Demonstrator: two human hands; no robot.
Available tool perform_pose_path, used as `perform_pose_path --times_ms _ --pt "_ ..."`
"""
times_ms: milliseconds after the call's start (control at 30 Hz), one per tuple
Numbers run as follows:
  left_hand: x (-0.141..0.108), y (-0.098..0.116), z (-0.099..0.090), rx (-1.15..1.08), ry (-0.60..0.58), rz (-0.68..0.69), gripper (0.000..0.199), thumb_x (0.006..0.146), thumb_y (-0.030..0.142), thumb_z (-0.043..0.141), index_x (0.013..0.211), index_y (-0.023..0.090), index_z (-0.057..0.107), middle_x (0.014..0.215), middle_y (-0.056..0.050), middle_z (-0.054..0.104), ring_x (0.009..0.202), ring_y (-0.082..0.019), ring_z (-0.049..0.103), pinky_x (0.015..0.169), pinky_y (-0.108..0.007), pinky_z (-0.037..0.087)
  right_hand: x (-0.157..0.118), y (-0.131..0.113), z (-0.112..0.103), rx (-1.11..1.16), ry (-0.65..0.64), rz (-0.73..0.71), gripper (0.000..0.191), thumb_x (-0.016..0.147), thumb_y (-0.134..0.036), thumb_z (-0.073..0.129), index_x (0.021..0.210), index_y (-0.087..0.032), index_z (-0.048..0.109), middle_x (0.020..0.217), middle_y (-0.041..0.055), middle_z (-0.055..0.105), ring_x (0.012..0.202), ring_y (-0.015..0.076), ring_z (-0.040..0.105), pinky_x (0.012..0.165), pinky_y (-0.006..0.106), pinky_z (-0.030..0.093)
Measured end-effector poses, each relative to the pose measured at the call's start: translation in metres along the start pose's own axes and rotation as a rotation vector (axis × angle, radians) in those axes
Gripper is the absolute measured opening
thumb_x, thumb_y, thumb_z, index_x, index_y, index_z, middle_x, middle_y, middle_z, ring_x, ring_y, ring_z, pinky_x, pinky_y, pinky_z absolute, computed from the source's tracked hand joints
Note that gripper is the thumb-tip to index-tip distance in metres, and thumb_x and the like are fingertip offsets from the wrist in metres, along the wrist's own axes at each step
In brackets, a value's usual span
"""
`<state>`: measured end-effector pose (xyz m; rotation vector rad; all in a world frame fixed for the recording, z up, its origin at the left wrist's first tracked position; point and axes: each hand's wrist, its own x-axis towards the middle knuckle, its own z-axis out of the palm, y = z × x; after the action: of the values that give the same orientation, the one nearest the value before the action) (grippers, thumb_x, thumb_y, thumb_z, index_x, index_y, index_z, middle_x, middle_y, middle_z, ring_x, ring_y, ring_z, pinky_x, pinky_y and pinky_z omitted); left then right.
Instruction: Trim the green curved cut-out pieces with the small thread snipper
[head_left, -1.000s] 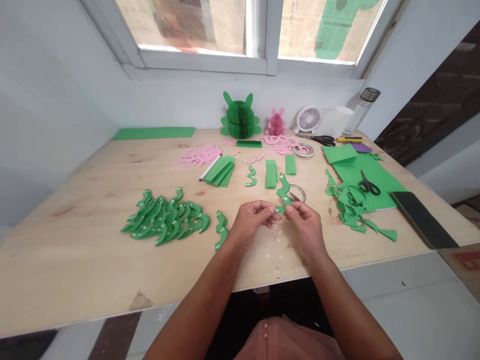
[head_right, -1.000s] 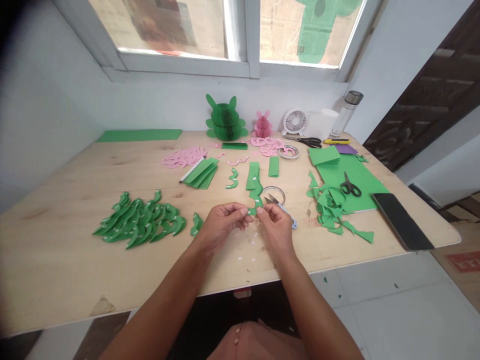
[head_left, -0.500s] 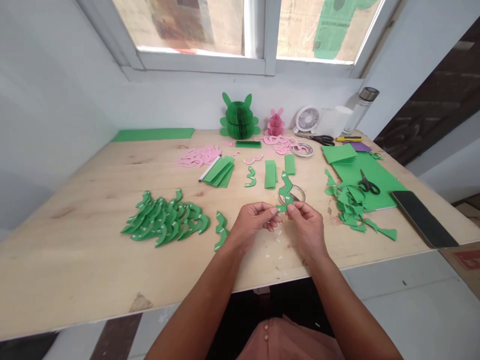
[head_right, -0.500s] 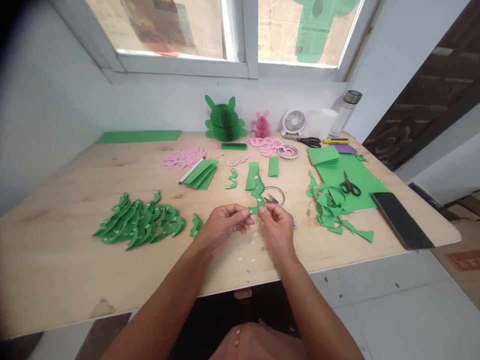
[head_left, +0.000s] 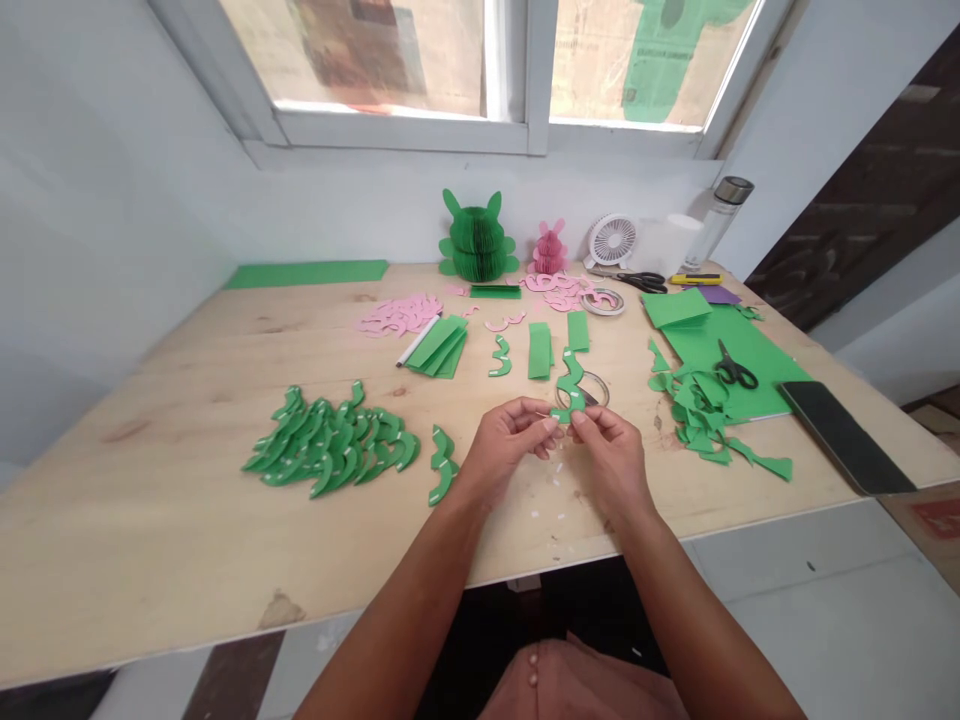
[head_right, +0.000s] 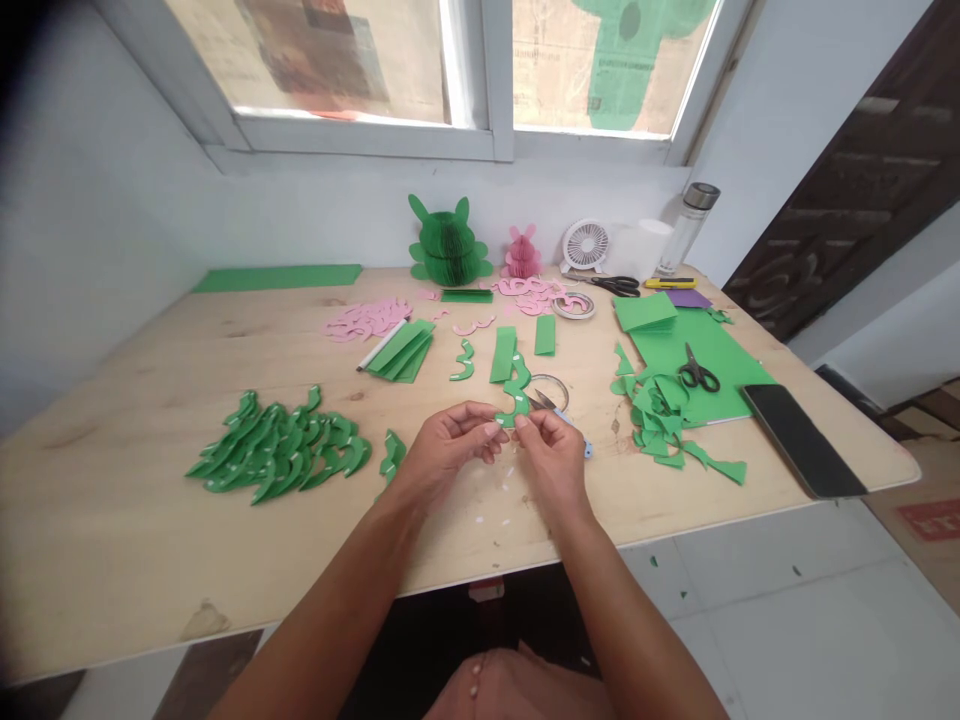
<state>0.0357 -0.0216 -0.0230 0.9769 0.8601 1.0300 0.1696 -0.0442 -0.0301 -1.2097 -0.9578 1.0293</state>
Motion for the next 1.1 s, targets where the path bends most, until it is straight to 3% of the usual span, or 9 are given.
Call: perform_pose_path --times_ms 100,467,633,800,1000,1100 --pt "0.0001 0.0000 0.0005 0.016 -0.017 0.039 0.033 0.062 0.028 0.076 0.089 0.013 0.064 0.070 -0.004 0.068 0.059 -0.012 0.059 0.055 -0.024 0.047 0.0001 0.0006 0.0005 0.011 -0.014 -0.003 0.020 0.071 -0.036 0.065 0.064 -0.018 0.061 0.061 -0.0016 0.060 0.061 0.0130 0.052 0.062 0.026 0.041" --pt "-0.0006 0.0003 0.0020 -0.007 0.003 0.057 0.024 0.061 0.025 0.076 0.079 0.013 0.064 0.065 -0.003 0.067 0.056 -0.012 0.060 0.054 -0.024 0.047 -0.0004 -0.0005 0.0007 0.024 -0.009 -0.009 0.019 0.071 -0.034 0.065 0.062 -0.018 0.060 0.057 -0.0034 0.056 0.058 0.0114 0.048 0.059 0.024 0.038" --pt "-0.0013 0.0020 0.0022 0.051 0.009 0.063 0.028 0.065 0.025 0.072 0.090 0.014 0.065 0.070 -0.003 0.068 0.061 -0.012 0.060 0.056 -0.024 0.047 -0.0006 -0.0001 -0.0001 0.000 -0.017 -0.006 0.021 0.072 -0.035 0.064 0.062 -0.018 0.059 0.057 -0.0035 0.055 0.058 0.0115 0.048 0.058 0.024 0.037" --pt "-0.0004 0.0013 0.0024 0.184 0.128 0.185 0.022 0.066 0.026 0.071 0.086 0.017 0.067 0.088 -0.005 0.069 0.078 -0.016 0.062 0.063 -0.024 0.048 -0.0016 0.0014 -0.0009 -0.080 -0.010 -0.041 0.020 0.074 -0.035 0.061 0.065 -0.018 0.060 0.059 -0.0030 0.054 0.058 0.0117 0.047 0.058 0.024 0.036" --pt "0.0008 -0.0020 0.0024 0.158 0.060 0.199 0.021 0.065 0.027 0.072 0.083 0.016 0.067 0.080 -0.004 0.069 0.074 -0.015 0.062 0.067 -0.025 0.048 -0.0007 0.0043 -0.0023 -0.246 -0.075 -0.139 0.023 0.077 -0.035 0.057 0.063 -0.017 0.059 0.059 -0.0021 0.053 0.058 0.0120 0.046 0.058 0.024 0.036" --pt "0.0014 -0.0034 0.0024 0.173 0.081 0.221 0.020 0.065 0.025 0.071 0.082 0.016 0.067 0.078 -0.004 0.068 0.072 -0.015 0.062 0.068 -0.026 0.049 -0.0007 0.0027 -0.0023 -0.328 -0.071 -0.188 0.022 0.078 -0.034 0.056 0.063 -0.017 0.058 0.058 -0.0022 0.053 0.058 0.0125 0.047 0.059 0.024 0.037"
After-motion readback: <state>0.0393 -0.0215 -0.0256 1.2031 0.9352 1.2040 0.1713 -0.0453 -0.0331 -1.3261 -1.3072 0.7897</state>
